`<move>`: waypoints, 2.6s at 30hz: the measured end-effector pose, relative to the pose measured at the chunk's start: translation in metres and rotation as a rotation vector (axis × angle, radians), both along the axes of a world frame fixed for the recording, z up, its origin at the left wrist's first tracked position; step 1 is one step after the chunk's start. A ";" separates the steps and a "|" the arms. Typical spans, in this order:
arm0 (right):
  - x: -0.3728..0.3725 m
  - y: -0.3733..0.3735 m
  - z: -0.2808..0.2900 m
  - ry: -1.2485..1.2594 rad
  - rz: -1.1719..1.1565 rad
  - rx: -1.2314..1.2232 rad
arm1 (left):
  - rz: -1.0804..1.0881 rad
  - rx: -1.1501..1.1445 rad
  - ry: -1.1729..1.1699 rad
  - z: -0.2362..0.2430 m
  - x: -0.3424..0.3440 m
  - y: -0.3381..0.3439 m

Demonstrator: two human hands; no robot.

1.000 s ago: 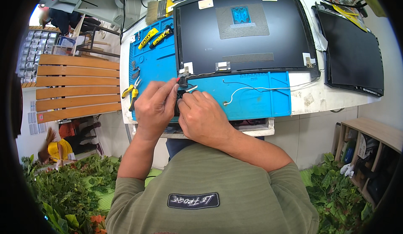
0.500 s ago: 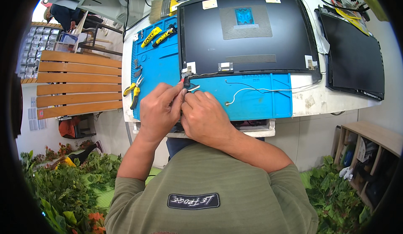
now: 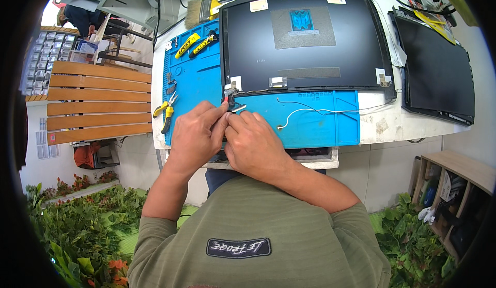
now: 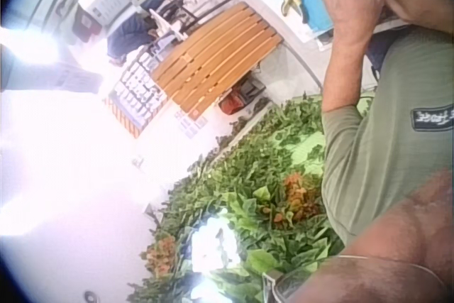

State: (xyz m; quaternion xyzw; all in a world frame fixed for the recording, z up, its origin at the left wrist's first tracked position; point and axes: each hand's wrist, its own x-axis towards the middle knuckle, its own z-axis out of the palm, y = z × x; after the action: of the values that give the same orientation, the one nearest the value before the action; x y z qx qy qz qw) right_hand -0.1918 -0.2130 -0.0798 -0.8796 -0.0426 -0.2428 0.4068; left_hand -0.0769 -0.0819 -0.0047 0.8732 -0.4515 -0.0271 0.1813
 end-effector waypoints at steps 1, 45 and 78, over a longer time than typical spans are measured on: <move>-0.001 0.000 0.001 0.009 0.008 -0.002 | 0.000 0.001 0.005 0.001 0.000 0.001; -0.013 -0.001 0.003 0.053 -0.053 -0.203 | -0.030 -0.016 -0.040 0.002 0.002 0.003; -0.012 -0.001 0.004 0.059 -0.048 -0.177 | 0.065 -0.154 -0.148 0.004 0.001 0.001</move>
State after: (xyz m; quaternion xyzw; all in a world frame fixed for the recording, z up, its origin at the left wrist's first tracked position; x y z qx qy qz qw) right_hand -0.2043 -0.2142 -0.0760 -0.9197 -0.0308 -0.2218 0.3224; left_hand -0.0755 -0.0809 -0.0006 0.8705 -0.4359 0.0782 0.2147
